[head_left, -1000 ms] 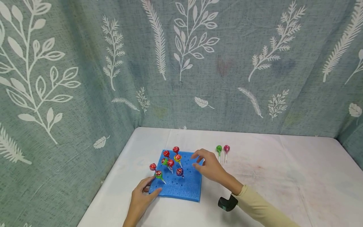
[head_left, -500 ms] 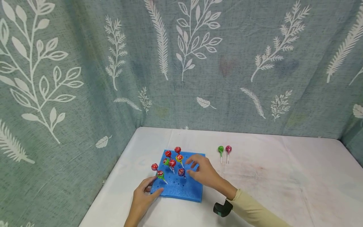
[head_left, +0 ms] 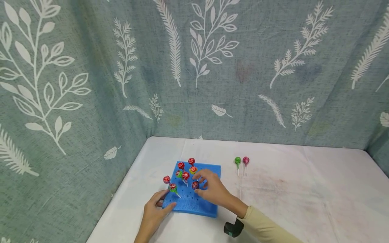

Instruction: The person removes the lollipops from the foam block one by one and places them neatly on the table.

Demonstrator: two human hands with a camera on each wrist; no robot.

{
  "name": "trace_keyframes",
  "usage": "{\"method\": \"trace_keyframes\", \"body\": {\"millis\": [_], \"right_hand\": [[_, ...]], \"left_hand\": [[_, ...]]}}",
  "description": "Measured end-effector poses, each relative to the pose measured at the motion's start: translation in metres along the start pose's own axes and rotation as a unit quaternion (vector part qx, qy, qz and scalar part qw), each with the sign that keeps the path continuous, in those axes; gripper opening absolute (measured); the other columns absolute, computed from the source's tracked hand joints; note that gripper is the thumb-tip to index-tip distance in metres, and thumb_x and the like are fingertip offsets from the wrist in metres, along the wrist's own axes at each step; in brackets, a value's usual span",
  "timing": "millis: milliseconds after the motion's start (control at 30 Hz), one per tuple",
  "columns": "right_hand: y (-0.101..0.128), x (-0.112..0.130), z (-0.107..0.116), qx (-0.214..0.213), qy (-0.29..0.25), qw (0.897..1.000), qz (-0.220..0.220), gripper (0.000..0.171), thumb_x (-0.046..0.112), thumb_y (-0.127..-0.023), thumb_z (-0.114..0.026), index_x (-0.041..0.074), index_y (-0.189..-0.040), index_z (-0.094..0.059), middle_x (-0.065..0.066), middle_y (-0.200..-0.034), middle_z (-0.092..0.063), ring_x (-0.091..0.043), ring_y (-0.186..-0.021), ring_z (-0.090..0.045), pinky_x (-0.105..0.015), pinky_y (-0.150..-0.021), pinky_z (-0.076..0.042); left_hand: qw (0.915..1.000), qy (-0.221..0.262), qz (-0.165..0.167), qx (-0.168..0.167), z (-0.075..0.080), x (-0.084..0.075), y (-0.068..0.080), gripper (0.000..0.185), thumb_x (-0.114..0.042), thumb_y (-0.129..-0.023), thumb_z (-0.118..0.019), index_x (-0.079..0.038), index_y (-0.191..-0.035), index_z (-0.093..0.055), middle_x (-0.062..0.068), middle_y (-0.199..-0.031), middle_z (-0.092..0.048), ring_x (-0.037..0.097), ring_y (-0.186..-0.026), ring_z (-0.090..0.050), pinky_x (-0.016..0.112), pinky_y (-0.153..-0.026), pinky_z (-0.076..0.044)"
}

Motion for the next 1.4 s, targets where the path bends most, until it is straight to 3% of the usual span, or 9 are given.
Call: {"method": "trace_keyframes", "body": {"millis": [233, 533, 733, 1067, 1400], "right_hand": [[0.001, -0.005, -0.009, -0.02, 0.008, 1.0, 0.001, 0.024, -0.001, -0.079, -0.073, 0.011, -0.097, -0.062, 0.0, -0.097, -0.058, -0.018, -0.087, -0.056, -0.029, -0.073, -0.054], [0.003, -0.007, -0.014, -0.044, -0.03, 0.999, 0.003, 0.023, -0.004, -0.079, -0.072, 0.008, -0.094, -0.06, -0.003, -0.093, -0.058, -0.022, -0.086, -0.06, -0.034, -0.075, -0.055], [0.004, -0.009, -0.012, -0.06, -0.048, 0.997, -0.011, 0.022, -0.005, -0.08, -0.071, 0.008, -0.093, -0.06, -0.003, -0.094, -0.058, -0.021, -0.085, -0.061, -0.038, -0.075, -0.055], [0.006, -0.01, -0.006, -0.088, -0.063, 0.994, -0.002, 0.023, -0.006, -0.079, -0.07, 0.007, -0.095, -0.06, -0.004, -0.095, -0.06, -0.02, -0.085, -0.061, -0.025, -0.072, -0.054], [0.008, 0.011, 0.008, -0.107, -0.085, 0.991, 0.01, 0.022, -0.01, -0.079, -0.069, -0.002, -0.097, -0.06, -0.016, -0.096, -0.06, -0.032, -0.087, -0.062, -0.042, -0.073, -0.055]], "left_hand": [[0.9999, -0.007, 0.01, 0.0, 0.001, -0.002, 0.0, 0.059, -0.034, -0.073, -0.082, -0.015, -0.126, -0.062, 0.002, -0.124, -0.058, 0.014, -0.1, -0.055, 0.026, -0.08, -0.047], [0.9994, -0.009, 0.034, 0.003, 0.0, -0.001, 0.0, 0.061, -0.04, -0.072, -0.081, -0.018, -0.126, -0.061, 0.002, -0.126, -0.057, 0.015, -0.099, -0.055, 0.029, -0.083, -0.047], [0.9995, -0.007, 0.031, 0.004, 0.0, 0.001, -0.001, 0.062, -0.042, -0.072, -0.08, -0.019, -0.126, -0.061, 0.002, -0.126, -0.057, 0.015, -0.1, -0.055, 0.029, -0.084, -0.047], [0.9996, -0.012, 0.027, 0.0, -0.004, 0.002, -0.001, 0.061, -0.04, -0.072, -0.081, -0.018, -0.126, -0.061, 0.002, -0.127, -0.056, 0.015, -0.1, -0.054, 0.029, -0.084, -0.047], [0.9998, -0.005, 0.019, -0.003, -0.003, 0.004, -0.001, 0.061, -0.042, -0.072, -0.08, -0.019, -0.125, -0.062, 0.001, -0.125, -0.057, 0.014, -0.101, -0.055, 0.027, -0.083, -0.047]]}}
Point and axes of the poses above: each hand's wrist, its own y-axis away from the middle knuckle, its own z-axis out of the back of the hand, x = y × z, the point moved 3 cm from there along -y, towards the middle knuckle
